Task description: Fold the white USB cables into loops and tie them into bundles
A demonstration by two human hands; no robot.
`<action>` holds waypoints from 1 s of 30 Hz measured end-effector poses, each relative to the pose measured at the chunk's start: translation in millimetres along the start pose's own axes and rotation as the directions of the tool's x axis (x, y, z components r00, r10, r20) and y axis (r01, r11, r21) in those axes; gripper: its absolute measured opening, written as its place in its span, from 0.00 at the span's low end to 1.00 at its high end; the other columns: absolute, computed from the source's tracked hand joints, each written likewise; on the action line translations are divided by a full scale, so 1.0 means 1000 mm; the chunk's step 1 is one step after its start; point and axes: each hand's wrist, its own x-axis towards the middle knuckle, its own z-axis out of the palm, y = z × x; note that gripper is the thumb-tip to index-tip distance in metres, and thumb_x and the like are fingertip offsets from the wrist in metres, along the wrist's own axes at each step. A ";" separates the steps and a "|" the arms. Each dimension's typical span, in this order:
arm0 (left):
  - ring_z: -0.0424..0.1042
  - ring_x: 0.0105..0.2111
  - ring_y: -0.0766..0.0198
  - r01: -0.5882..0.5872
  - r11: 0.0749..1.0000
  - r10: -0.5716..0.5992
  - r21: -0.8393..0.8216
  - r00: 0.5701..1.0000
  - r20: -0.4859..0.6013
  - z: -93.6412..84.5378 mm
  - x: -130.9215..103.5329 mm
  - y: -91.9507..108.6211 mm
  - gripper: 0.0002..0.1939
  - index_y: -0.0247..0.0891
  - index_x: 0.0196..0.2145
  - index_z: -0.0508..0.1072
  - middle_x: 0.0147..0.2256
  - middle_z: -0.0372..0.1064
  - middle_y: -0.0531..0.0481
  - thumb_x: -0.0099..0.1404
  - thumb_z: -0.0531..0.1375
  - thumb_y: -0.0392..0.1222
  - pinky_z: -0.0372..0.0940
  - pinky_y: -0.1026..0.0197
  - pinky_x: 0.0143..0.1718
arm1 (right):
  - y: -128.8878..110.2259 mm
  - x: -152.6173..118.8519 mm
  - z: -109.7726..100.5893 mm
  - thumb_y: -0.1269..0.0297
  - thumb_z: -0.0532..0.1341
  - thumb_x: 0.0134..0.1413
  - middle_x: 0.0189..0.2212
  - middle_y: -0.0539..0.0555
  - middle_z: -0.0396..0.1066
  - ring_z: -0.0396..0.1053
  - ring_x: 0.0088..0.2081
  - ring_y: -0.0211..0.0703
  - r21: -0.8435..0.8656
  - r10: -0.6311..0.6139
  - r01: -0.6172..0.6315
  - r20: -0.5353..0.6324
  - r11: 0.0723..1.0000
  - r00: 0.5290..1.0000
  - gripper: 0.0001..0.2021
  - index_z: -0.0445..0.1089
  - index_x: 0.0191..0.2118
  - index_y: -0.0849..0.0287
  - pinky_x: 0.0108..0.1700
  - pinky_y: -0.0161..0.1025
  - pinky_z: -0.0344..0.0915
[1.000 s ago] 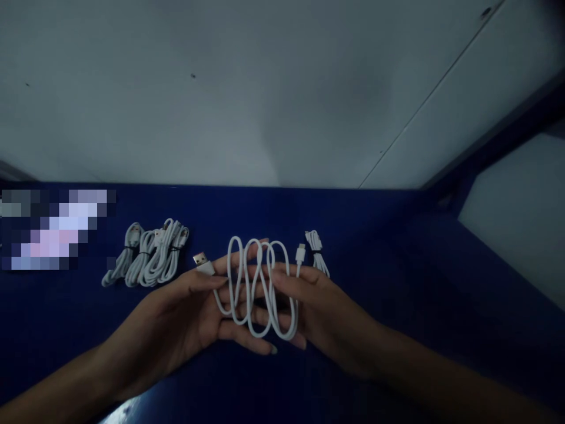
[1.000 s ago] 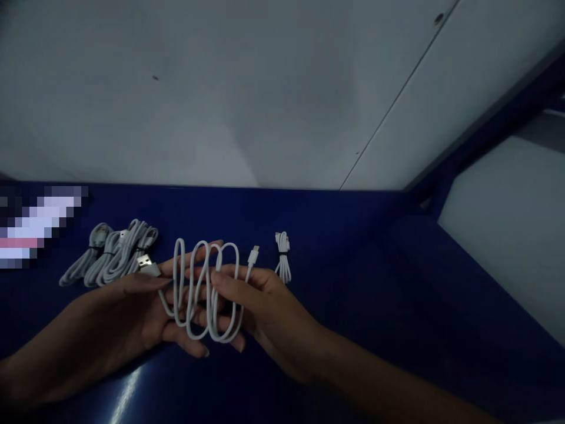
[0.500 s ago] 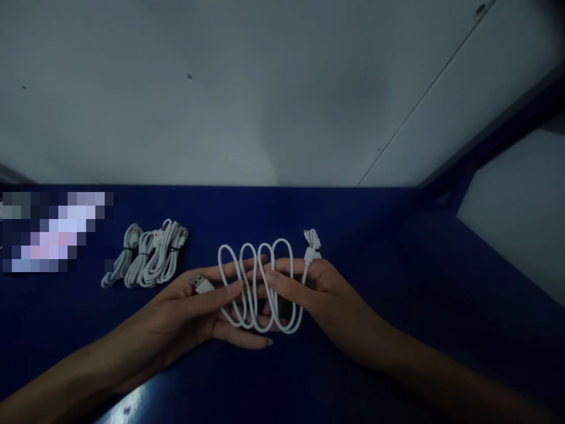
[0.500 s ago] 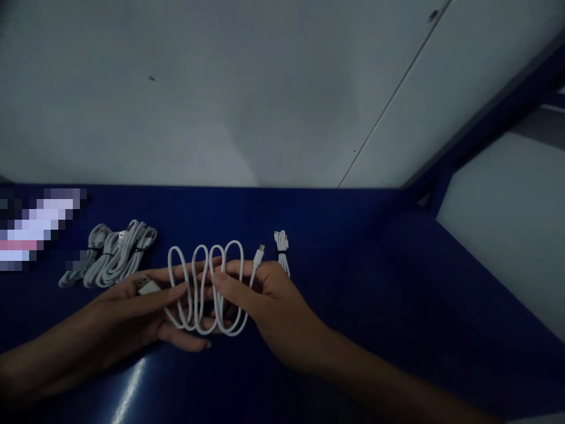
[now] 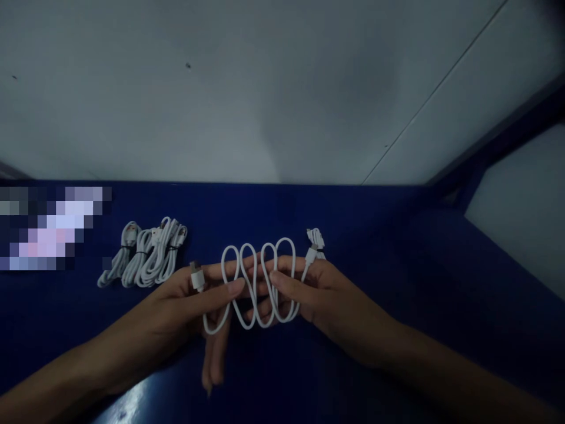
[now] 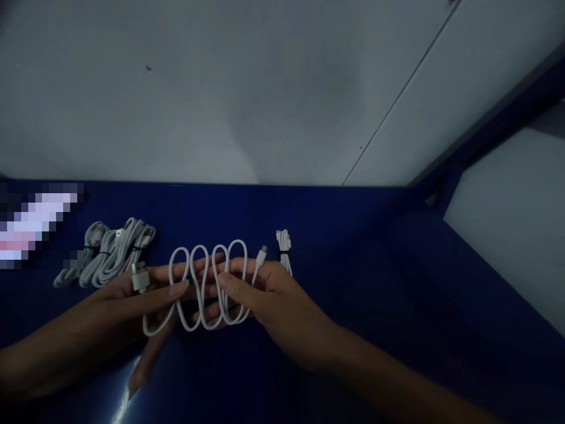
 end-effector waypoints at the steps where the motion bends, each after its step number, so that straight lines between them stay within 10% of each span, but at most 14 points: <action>1: 0.76 0.19 0.62 -0.004 1.000 0.004 0.004 1.000 -0.009 -0.001 0.000 -0.001 0.19 0.37 0.45 0.84 0.18 0.78 0.50 0.79 0.61 0.54 0.78 0.58 0.42 | 0.001 0.000 0.000 0.54 0.64 0.76 0.47 0.56 0.84 0.83 0.44 0.44 0.023 0.008 -0.008 -0.001 1.000 1.000 0.15 0.79 0.60 0.52 0.56 0.47 0.75; 7: 0.79 0.23 0.59 -0.037 0.999 0.038 0.033 0.999 -0.039 0.002 0.002 -0.002 0.23 0.37 0.37 0.85 0.22 0.81 0.46 0.80 0.58 0.54 0.78 0.60 0.35 | 0.001 0.000 0.002 0.54 0.65 0.75 0.51 0.58 0.83 0.83 0.50 0.48 0.048 0.021 -0.022 0.006 0.999 1.000 0.17 0.79 0.61 0.52 0.60 0.51 0.74; 18: 0.88 0.41 0.48 -0.047 0.995 0.046 -0.093 0.999 -0.007 0.005 0.002 -0.001 0.23 0.41 0.67 0.77 0.43 0.87 0.37 0.81 0.59 0.52 0.82 0.48 0.47 | -0.009 -0.003 0.001 0.53 0.65 0.76 0.49 0.56 0.85 0.83 0.47 0.45 -0.069 0.006 -0.004 0.032 0.998 0.999 0.15 0.81 0.59 0.51 0.55 0.46 0.75; 30: 0.83 0.54 0.43 -0.069 0.990 0.068 -0.125 0.998 -0.016 0.007 0.002 0.005 0.22 0.37 0.56 0.84 0.50 0.86 0.34 0.80 0.59 0.54 0.80 0.50 0.50 | -0.010 -0.002 0.007 0.57 0.65 0.75 0.44 0.55 0.86 0.84 0.42 0.42 -0.138 -0.069 0.058 -0.078 0.989 0.995 0.12 0.83 0.55 0.53 0.51 0.43 0.78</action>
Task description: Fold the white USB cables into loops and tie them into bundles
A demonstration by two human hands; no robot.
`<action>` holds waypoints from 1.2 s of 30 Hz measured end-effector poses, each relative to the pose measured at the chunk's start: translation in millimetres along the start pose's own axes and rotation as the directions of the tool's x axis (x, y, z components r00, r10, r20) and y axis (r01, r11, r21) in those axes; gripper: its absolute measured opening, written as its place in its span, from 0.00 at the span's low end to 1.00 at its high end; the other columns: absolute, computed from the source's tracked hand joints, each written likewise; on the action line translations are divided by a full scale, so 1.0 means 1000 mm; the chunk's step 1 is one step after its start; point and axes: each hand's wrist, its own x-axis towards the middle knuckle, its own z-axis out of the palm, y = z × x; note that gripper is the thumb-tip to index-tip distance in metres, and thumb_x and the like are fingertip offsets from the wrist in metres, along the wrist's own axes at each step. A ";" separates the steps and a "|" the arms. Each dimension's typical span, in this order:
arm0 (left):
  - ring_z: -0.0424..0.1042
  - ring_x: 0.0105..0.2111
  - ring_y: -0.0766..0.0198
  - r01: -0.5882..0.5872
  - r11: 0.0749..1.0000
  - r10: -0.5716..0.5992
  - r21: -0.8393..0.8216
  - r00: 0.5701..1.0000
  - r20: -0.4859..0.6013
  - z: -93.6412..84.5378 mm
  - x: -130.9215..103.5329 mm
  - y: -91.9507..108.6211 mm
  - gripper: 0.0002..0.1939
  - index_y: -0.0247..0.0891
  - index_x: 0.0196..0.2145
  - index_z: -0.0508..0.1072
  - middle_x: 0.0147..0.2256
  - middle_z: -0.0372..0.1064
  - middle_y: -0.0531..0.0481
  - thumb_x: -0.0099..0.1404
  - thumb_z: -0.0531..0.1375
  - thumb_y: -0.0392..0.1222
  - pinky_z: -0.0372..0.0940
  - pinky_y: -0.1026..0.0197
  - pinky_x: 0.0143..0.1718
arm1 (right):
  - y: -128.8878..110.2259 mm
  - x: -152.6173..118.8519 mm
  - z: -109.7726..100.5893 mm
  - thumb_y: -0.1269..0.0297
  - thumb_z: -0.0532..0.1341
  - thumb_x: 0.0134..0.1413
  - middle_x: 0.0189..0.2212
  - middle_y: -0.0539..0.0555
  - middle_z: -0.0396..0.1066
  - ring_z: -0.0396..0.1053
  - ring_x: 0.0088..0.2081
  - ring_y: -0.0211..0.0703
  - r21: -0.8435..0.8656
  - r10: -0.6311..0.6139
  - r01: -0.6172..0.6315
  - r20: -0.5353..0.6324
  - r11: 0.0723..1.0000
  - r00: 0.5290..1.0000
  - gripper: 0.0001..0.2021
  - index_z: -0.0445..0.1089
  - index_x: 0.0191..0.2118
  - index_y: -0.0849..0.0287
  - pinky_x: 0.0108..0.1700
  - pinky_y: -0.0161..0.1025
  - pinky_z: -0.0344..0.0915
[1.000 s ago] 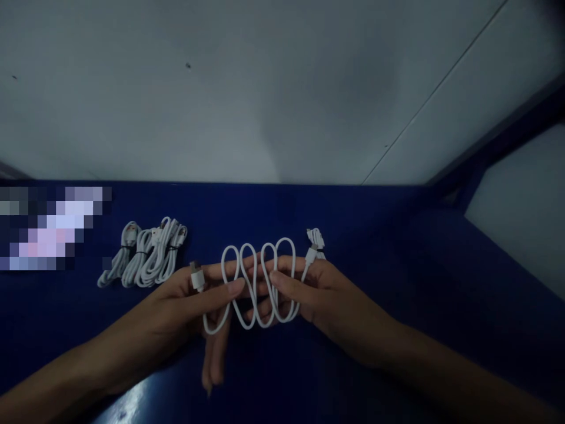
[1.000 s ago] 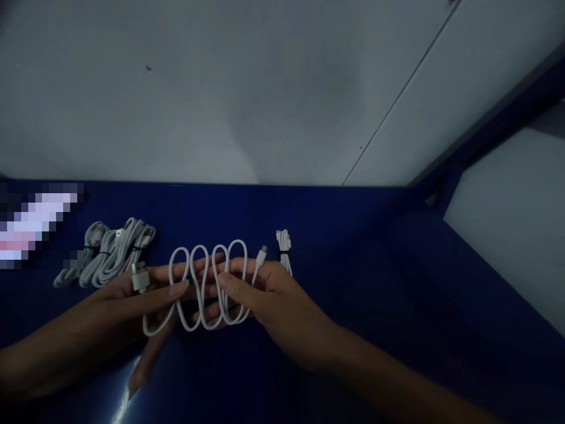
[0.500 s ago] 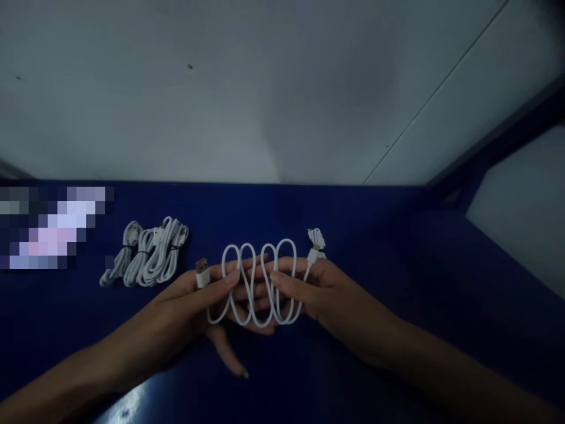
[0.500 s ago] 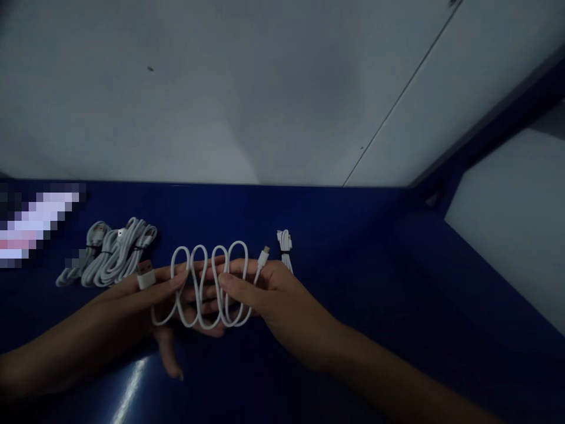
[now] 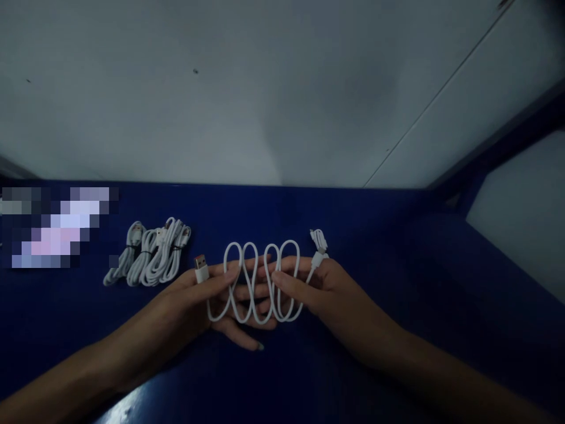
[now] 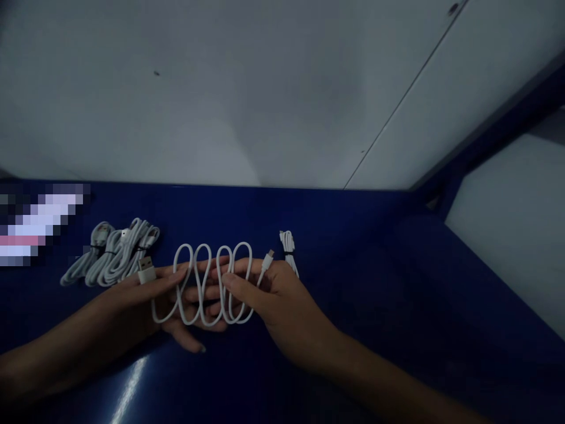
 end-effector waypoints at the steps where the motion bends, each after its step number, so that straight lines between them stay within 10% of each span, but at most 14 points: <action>1: 0.83 0.54 0.44 -0.001 1.000 0.001 -0.008 1.000 0.003 -0.001 0.000 -0.001 0.21 0.38 0.57 0.84 0.48 0.86 0.36 0.80 0.59 0.53 0.80 0.50 0.51 | 0.000 0.000 0.000 0.57 0.65 0.76 0.43 0.55 0.86 0.84 0.41 0.42 -0.002 0.000 0.000 -0.003 1.000 1.000 0.12 0.83 0.55 0.53 0.50 0.43 0.78; 7: 0.84 0.52 0.41 0.021 1.000 -0.021 -0.023 1.000 0.003 -0.001 0.002 -0.003 0.21 0.36 0.57 0.83 0.36 0.86 0.37 0.78 0.61 0.53 0.80 0.46 0.50 | 0.002 -0.001 0.000 0.57 0.64 0.77 0.44 0.55 0.86 0.84 0.43 0.44 -0.019 0.005 -0.006 -0.002 1.000 1.000 0.13 0.83 0.55 0.54 0.51 0.43 0.78; 25: 0.86 0.47 0.46 0.030 0.998 -0.030 -0.061 0.999 -0.011 0.000 0.001 -0.003 0.23 0.38 0.64 0.78 0.48 0.86 0.36 0.80 0.61 0.52 0.80 0.48 0.50 | -0.001 -0.002 0.003 0.54 0.64 0.76 0.41 0.53 0.86 0.84 0.42 0.43 -0.010 -0.010 0.010 -0.010 1.000 1.000 0.12 0.84 0.50 0.52 0.49 0.41 0.78; 36: 0.84 0.52 0.42 0.025 1.000 -0.025 -0.018 1.000 0.007 0.000 0.000 -0.003 0.23 0.38 0.65 0.78 0.38 0.87 0.37 0.81 0.58 0.52 0.80 0.48 0.51 | 0.000 -0.002 0.004 0.56 0.64 0.76 0.41 0.53 0.85 0.84 0.40 0.42 0.002 0.006 -0.005 -0.021 1.000 1.000 0.12 0.84 0.52 0.52 0.49 0.41 0.79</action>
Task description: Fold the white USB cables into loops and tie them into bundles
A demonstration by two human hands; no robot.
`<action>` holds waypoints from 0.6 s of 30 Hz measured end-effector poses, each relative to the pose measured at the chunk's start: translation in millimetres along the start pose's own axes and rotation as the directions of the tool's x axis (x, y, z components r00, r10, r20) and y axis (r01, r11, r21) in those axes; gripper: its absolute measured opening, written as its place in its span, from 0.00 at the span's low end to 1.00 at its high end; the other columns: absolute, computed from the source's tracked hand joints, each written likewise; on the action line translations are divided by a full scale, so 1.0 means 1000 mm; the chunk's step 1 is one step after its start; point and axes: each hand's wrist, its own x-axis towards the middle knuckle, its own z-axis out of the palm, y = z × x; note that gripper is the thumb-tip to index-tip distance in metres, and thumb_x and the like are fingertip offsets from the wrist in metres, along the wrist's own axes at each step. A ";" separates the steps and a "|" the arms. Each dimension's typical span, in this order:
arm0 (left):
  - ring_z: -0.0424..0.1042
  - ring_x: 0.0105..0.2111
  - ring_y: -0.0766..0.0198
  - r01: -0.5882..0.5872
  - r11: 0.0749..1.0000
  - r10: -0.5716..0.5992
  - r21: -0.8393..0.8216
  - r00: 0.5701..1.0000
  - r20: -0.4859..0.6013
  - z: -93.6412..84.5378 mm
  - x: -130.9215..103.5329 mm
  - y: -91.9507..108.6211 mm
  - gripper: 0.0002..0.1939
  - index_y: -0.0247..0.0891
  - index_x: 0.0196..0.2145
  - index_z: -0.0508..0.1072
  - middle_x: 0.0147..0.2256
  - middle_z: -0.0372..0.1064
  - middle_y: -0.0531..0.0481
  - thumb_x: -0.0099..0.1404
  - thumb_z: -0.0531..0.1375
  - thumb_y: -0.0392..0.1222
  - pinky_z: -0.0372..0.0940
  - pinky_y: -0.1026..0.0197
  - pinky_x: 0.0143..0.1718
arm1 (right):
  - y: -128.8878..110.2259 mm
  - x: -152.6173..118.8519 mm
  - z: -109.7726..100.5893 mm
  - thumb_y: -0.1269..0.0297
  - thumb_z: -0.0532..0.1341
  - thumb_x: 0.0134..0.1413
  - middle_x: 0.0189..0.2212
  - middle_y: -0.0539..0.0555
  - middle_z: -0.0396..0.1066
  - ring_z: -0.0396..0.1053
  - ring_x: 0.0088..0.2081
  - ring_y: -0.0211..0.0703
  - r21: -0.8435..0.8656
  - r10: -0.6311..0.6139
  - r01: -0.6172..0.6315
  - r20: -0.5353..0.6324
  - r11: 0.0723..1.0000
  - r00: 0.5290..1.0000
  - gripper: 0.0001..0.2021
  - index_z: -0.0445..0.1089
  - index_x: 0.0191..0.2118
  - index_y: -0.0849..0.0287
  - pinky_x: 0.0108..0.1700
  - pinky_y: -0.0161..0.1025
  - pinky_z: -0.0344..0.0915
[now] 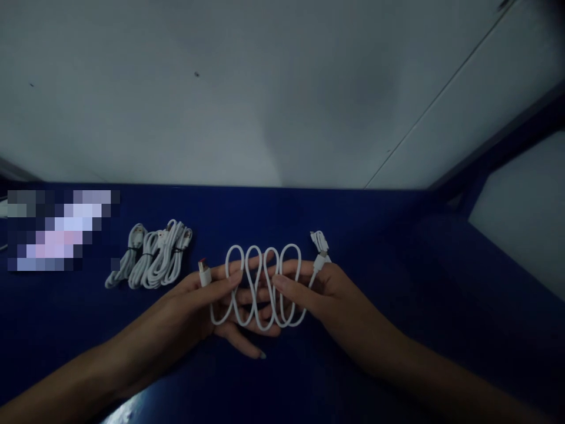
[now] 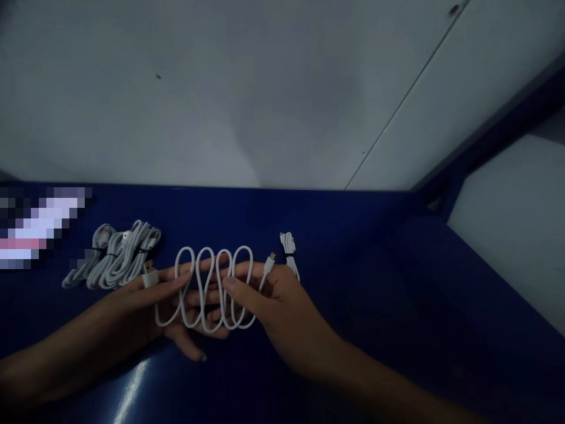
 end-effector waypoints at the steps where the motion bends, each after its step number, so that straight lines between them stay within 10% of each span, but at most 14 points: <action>1: 0.84 0.52 0.43 -0.003 1.000 0.003 -0.001 1.000 0.001 -0.001 0.000 -0.001 0.23 0.39 0.65 0.78 0.41 0.87 0.37 0.81 0.59 0.51 0.80 0.48 0.51 | 0.000 0.000 0.000 0.56 0.64 0.76 0.41 0.53 0.85 0.84 0.40 0.42 0.000 0.001 -0.001 0.004 1.000 1.000 0.12 0.84 0.52 0.52 0.50 0.42 0.79; 18: 0.85 0.50 0.43 -0.003 0.999 0.003 -0.033 1.000 0.003 -0.001 0.001 0.002 0.20 0.39 0.63 0.80 0.55 0.84 0.35 0.81 0.60 0.49 0.82 0.49 0.47 | 0.003 0.000 0.000 0.55 0.65 0.75 0.42 0.54 0.86 0.84 0.39 0.41 0.039 -0.004 0.004 0.013 0.999 1.000 0.12 0.83 0.54 0.52 0.49 0.42 0.79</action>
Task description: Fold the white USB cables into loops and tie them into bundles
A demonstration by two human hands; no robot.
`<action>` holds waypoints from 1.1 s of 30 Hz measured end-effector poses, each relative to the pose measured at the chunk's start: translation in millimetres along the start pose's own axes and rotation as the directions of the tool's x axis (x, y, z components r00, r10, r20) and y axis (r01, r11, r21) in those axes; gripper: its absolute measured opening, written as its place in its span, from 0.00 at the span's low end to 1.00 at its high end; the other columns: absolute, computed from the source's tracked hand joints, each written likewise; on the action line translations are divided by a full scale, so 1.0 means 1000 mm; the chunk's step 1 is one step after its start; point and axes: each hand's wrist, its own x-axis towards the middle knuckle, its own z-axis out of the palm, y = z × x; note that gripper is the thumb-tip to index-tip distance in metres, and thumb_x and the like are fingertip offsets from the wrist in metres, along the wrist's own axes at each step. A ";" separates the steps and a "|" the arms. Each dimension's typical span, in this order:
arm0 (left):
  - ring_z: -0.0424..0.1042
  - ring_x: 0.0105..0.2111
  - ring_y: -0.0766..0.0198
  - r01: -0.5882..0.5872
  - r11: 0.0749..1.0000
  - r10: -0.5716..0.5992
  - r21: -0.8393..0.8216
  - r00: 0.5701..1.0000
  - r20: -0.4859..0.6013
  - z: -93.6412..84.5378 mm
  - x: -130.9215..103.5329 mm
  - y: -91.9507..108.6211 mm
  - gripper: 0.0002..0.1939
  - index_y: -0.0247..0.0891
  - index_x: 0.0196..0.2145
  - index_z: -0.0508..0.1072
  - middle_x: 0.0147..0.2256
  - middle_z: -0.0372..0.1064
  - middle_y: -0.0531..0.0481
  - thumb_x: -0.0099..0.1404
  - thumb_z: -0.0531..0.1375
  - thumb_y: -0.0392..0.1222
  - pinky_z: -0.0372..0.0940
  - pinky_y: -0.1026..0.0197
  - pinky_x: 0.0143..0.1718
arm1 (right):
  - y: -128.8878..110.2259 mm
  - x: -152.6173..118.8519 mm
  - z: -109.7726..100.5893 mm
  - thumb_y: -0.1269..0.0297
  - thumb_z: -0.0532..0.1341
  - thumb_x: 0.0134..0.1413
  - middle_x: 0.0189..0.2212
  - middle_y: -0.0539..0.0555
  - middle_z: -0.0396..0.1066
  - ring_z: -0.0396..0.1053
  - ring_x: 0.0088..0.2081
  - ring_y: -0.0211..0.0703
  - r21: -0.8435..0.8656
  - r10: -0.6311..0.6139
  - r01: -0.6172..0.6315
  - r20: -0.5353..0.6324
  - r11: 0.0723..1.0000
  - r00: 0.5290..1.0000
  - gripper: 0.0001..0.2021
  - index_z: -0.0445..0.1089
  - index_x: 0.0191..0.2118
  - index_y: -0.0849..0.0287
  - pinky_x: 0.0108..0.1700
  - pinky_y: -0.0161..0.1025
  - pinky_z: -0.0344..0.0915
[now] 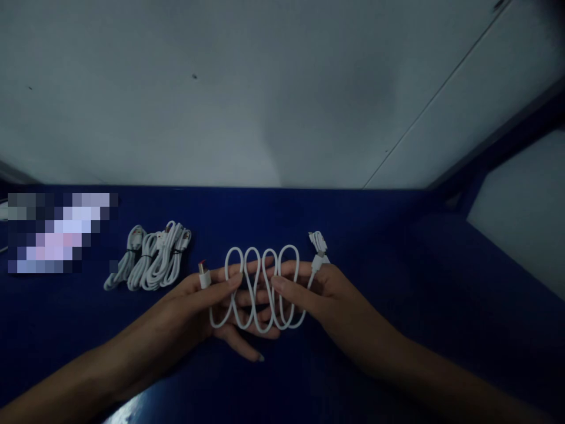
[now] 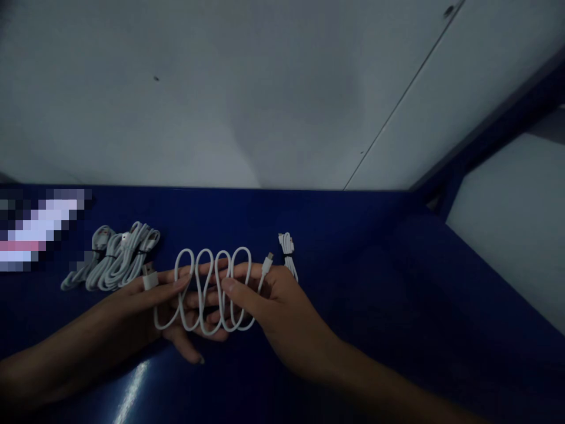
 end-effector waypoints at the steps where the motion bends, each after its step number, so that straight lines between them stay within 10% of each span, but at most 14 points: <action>1: 0.85 0.50 0.42 0.001 1.000 -0.001 0.001 1.000 0.000 0.000 0.000 0.000 0.20 0.38 0.63 0.80 0.55 0.83 0.34 0.80 0.60 0.49 0.82 0.49 0.46 | 0.000 0.000 0.000 0.55 0.65 0.75 0.42 0.54 0.86 0.84 0.39 0.41 -0.002 -0.002 0.002 0.000 1.000 1.000 0.12 0.83 0.54 0.51 0.49 0.42 0.79; 22: 0.84 0.52 0.41 0.022 1.000 -0.022 -0.003 1.000 -0.013 -0.008 0.000 -0.001 0.23 0.36 0.66 0.77 0.56 0.82 0.32 0.81 0.60 0.50 0.81 0.45 0.50 | -0.001 -0.001 0.001 0.51 0.63 0.75 0.41 0.54 0.85 0.84 0.41 0.44 -0.014 0.048 -0.048 -0.025 0.999 0.999 0.15 0.83 0.52 0.53 0.49 0.43 0.77; 33: 0.85 0.49 0.41 -0.019 0.998 0.023 -0.059 0.998 0.064 -0.008 0.000 -0.002 0.25 0.32 0.67 0.75 0.57 0.81 0.27 0.83 0.55 0.49 0.81 0.44 0.49 | 0.006 0.001 -0.003 0.35 0.55 0.70 0.46 0.65 0.85 0.83 0.44 0.58 0.130 0.086 -0.074 -0.089 0.989 0.992 0.33 0.84 0.49 0.61 0.54 0.56 0.74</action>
